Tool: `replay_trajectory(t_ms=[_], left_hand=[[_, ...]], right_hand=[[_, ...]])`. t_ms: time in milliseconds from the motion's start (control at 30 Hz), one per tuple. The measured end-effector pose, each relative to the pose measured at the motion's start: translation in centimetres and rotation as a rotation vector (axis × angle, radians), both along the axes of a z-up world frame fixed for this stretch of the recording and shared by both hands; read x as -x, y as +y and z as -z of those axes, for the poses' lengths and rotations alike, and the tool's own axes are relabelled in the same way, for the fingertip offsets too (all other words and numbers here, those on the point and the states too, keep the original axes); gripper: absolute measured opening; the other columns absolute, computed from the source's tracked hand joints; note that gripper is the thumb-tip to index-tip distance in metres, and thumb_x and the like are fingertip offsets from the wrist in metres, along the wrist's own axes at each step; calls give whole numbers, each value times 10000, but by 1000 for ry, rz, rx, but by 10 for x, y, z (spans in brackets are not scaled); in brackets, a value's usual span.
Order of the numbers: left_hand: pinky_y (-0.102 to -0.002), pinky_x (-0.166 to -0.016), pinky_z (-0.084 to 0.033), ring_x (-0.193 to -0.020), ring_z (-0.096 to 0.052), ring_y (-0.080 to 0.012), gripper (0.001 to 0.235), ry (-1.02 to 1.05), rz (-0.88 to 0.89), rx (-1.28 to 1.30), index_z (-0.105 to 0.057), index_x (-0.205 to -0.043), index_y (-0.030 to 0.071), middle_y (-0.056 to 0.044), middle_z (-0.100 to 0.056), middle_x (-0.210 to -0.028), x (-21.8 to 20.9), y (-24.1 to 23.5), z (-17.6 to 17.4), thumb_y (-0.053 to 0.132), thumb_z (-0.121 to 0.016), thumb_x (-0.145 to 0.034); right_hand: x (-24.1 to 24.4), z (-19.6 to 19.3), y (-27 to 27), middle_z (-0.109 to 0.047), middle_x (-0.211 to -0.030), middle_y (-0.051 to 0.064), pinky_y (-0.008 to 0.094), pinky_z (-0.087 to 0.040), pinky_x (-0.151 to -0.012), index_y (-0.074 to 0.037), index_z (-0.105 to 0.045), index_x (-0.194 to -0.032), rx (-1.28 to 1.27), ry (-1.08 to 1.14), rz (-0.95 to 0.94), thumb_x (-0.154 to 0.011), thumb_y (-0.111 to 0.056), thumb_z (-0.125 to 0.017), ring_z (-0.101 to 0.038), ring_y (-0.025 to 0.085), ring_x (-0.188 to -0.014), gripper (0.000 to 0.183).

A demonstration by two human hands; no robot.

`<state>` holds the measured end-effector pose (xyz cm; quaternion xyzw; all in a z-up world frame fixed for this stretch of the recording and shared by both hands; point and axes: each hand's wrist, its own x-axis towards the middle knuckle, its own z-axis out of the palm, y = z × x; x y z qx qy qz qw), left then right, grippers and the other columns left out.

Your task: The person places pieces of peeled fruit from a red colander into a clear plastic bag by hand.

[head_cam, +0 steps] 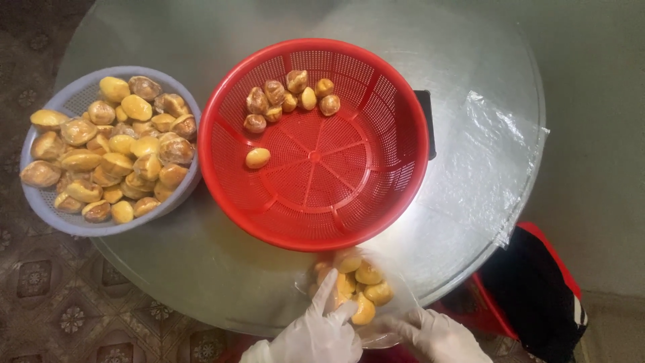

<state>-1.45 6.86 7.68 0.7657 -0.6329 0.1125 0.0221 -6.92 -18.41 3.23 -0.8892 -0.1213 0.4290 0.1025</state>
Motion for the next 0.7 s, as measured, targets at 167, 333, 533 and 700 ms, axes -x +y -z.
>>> replay_trajectory(t_ms=[167,333,533,700], left_hand=[[-775,-983,-272,-1009,-548,-434,162,151,-34,113,-638,-680,116,-134,-564,-703,3,0,15,25,-540,-773],[-643,-990,-275,-1126,-518,-393,207,107,-221,368,-598,-1062,47,-180,-572,-1182,-45,25,-7,69,-508,-877],[-413,-775,-500,-874,-627,-282,238,159,-758,520,-607,-1112,8,-133,-652,-1007,-167,62,-25,27,-498,-901],[-502,-670,-486,-775,-610,-360,153,284,-1068,95,-660,-947,96,-116,-643,-897,-240,66,29,209,-631,-848]], right_hand=[[-21,-55,31,-845,-911,28,169,-432,-818,-12,-869,-826,-398,342,1339,-729,-37,-711,-698,98,-883,187],[6,14,-3,-752,-1029,45,251,-477,-800,-80,-739,-975,-667,-101,786,-763,-50,-648,-686,154,-937,233],[6,10,4,-536,-715,-27,196,-319,-671,-147,-555,-830,-709,170,891,-817,-74,-780,-511,84,-688,237],[-9,-20,22,-745,-800,142,212,-381,-530,131,-831,-825,-558,468,1414,-757,83,-787,-582,153,-650,93]])
